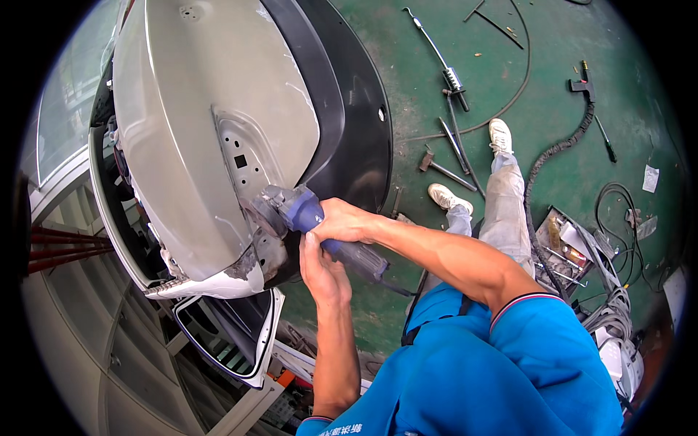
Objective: The person works on the rear of a white car, using a wrench to tighten bolts on the trunk lid and then installing a red taillight assembly. They also use a power sander on the trunk area and handle various tools and parts during the repair.
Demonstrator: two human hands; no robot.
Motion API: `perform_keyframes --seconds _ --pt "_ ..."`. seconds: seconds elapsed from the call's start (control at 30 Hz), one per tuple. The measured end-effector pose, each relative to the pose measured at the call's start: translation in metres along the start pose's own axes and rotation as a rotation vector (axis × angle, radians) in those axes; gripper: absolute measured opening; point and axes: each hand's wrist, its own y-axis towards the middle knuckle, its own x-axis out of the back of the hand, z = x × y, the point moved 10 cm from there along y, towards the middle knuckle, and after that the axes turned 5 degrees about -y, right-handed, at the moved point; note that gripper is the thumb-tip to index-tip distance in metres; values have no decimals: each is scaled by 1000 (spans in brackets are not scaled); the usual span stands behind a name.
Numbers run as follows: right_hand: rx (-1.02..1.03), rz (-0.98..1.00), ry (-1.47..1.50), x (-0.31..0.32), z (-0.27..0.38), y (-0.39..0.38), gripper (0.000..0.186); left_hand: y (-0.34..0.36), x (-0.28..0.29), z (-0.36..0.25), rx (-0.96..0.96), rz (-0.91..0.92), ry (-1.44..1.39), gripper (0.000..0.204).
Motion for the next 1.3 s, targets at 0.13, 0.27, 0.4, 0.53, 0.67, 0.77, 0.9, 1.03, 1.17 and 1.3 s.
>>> perform_keyframes --seconds 0.13,0.27,0.4,0.53,0.67,0.77,0.9,1.03,1.17,1.3 --pt "-26 9 -26 -1 -1 -1 41 0 -1 -1 -10 5 13 52" --pt "16 -18 15 6 10 5 39 8 -8 -5 2 5 12 54" --pt "39 -53 67 22 24 21 34 31 -19 -14 11 39 33 56" --pt "69 -68 56 37 41 37 30 57 -28 -24 -3 43 44 53" --pt "38 -106 8 48 47 43 32 70 -31 -28 -12 49 48 50" --pt "14 -101 28 46 44 40 33 66 -33 -25 -2 50 31 52" --pt "47 -89 -24 38 31 27 38 46 -24 -9 -18 75 -9 53" --pt "120 -139 -100 37 29 24 38 33 -29 -10 -28 43 -25 52" --pt "118 -205 -47 55 48 37 42 61 -39 -18 -49 127 -27 56" --pt "79 -205 -31 73 71 51 44 89 -54 -30 -42 154 -45 58"
